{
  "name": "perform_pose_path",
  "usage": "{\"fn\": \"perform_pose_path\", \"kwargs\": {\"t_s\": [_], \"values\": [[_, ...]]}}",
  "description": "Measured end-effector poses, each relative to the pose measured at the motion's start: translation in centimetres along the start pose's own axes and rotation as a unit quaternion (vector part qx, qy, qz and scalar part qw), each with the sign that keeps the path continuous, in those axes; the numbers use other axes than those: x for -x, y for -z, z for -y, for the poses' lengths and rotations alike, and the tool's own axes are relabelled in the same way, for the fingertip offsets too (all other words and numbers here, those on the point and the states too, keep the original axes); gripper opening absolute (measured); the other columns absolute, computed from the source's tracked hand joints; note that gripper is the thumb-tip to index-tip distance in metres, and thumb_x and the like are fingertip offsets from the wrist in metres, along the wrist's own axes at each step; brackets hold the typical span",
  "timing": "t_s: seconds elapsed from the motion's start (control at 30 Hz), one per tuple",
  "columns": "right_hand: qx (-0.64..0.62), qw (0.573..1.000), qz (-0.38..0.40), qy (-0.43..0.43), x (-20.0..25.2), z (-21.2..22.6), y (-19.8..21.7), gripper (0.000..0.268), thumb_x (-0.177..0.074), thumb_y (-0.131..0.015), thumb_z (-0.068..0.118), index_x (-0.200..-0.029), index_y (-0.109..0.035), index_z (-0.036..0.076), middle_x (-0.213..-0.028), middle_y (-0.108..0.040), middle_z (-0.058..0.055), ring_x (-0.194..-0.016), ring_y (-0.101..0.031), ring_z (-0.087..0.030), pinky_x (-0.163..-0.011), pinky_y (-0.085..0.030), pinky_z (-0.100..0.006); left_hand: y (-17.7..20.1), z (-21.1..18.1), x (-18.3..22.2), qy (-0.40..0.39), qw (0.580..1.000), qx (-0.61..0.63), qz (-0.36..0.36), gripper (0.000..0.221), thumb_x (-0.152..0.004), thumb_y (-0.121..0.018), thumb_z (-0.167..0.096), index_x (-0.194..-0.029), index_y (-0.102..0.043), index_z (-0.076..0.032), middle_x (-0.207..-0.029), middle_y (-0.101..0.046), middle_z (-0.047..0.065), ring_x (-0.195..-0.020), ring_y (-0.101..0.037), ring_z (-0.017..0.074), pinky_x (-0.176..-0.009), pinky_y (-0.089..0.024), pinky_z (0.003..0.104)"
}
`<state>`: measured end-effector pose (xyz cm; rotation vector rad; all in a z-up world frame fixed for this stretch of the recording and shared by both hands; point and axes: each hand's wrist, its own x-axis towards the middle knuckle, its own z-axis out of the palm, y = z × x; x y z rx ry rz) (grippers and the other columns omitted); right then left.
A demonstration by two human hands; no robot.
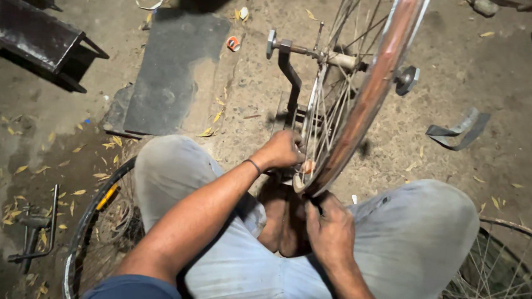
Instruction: The person adjusts the spokes of a bicycle wheel while it is mounted on a truing stand, rotating the wheel and using their hands to manipulate small parts.
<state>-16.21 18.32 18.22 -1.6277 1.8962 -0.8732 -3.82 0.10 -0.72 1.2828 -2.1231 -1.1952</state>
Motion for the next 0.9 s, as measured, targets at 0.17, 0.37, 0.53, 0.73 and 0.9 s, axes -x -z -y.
{"fn": "perform_pose_path", "kwargs": {"t_s": [0.17, 0.37, 0.53, 0.73, 0.9], "values": [[-0.033, 0.999, -0.002, 0.022, 0.1, 0.1, -0.3, 0.026, -0.09, -0.065, 0.01, -0.115, -0.07, 0.005, -0.101, -0.074, -0.021, -0.093, -0.073, -0.04, -0.075, -0.057, -0.044, -1.9, 0.8, -1.1, -0.068, 0.997, 0.014, -0.041, 0.023, -0.062, -0.072, -0.018, -0.081, -0.076, -0.006, -0.079, -0.071, 0.022, -0.076, -0.071, 0.0391, -0.072, -0.058, 0.044], [-0.002, 1.0, 0.0, 0.03, -0.2, 0.1, -0.5, 0.022, -0.09, -0.066, 0.01, -0.11, -0.072, 0.004, -0.099, -0.073, -0.022, -0.093, -0.071, -0.042, -0.076, -0.056, -0.046, -0.7, 1.5, -0.6, -0.068, 0.995, -0.05, -0.045, 0.02, -0.066, -0.076, -0.021, -0.073, -0.074, -0.002, -0.081, -0.072, 0.025, -0.076, -0.068, 0.0413, -0.07, -0.055, 0.047], [0.038, 0.999, 0.017, 0.017, 0.3, -0.9, -0.1, 0.017, -0.089, -0.067, 0.011, -0.102, -0.073, 0.002, -0.093, -0.072, -0.022, -0.087, -0.069, -0.043, -0.074, -0.054, -0.048, -1.2, 1.6, -0.7, -0.016, 0.996, -0.046, 0.071, 0.026, -0.072, -0.079, -0.026, -0.075, -0.072, -0.001, -0.083, -0.071, 0.024, -0.078, -0.069, 0.0411, -0.071, -0.055, 0.047], [0.005, 0.999, -0.001, 0.036, 0.5, -2.3, -1.1, 0.018, -0.091, -0.065, 0.012, -0.104, -0.074, 0.003, -0.095, -0.073, -0.021, -0.088, -0.071, -0.04, -0.075, -0.055, -0.046, -0.3, 2.0, -0.4, -0.062, 0.998, -0.013, 0.004, 0.021, -0.072, -0.075, -0.022, -0.087, -0.078, -0.007, -0.088, -0.073, 0.022, -0.082, -0.071, 0.0388, -0.075, -0.057, 0.044], [0.063, 0.998, 0.018, 0.024, 0.7, -3.0, -0.9, 0.02, -0.094, -0.068, 0.015, -0.104, -0.074, -0.001, -0.09, -0.072, -0.022, -0.082, -0.07, -0.037, -0.077, -0.055, -0.043, -0.4, 0.6, -0.4, -0.107, 0.982, -0.059, 0.142, 0.036, -0.08, -0.077, -0.037, -0.106, -0.077, -0.012, -0.099, -0.076, 0.016, -0.083, -0.073, 0.0309, -0.075, -0.057, 0.044]]}}
